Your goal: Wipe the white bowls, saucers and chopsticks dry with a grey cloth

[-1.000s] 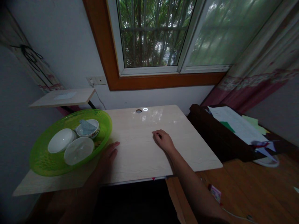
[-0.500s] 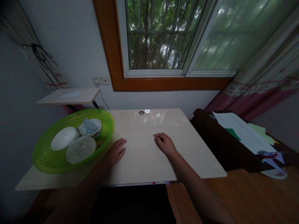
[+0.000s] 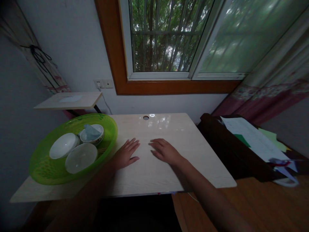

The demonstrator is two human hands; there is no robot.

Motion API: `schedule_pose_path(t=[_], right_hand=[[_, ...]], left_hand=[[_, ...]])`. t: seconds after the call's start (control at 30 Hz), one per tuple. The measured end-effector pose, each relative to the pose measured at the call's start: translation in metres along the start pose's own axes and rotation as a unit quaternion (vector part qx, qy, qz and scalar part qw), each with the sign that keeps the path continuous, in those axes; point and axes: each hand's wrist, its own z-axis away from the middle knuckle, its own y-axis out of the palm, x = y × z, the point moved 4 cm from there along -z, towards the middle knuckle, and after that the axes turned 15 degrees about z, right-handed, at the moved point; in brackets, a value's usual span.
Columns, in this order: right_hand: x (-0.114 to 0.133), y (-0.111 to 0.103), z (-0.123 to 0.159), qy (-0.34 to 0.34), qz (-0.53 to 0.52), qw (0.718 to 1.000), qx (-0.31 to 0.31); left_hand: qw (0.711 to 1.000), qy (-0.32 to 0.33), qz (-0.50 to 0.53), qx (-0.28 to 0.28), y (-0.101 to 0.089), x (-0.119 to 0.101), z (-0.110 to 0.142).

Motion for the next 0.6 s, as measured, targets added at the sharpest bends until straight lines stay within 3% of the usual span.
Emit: schedule_pose_path(t=[0.27,0.6], right_hand=[[0.007,0.020,-0.018,-0.063,0.040,0.997,0.036],[0.042,0.045,-0.018,-0.065,0.014,0.996,0.063]], left_hand=[[0.999,-0.031,-0.022,0.008,-0.004,0.009,-0.010],[0.999,-0.031,0.010,0.035,-0.002,0.003,0.017]])
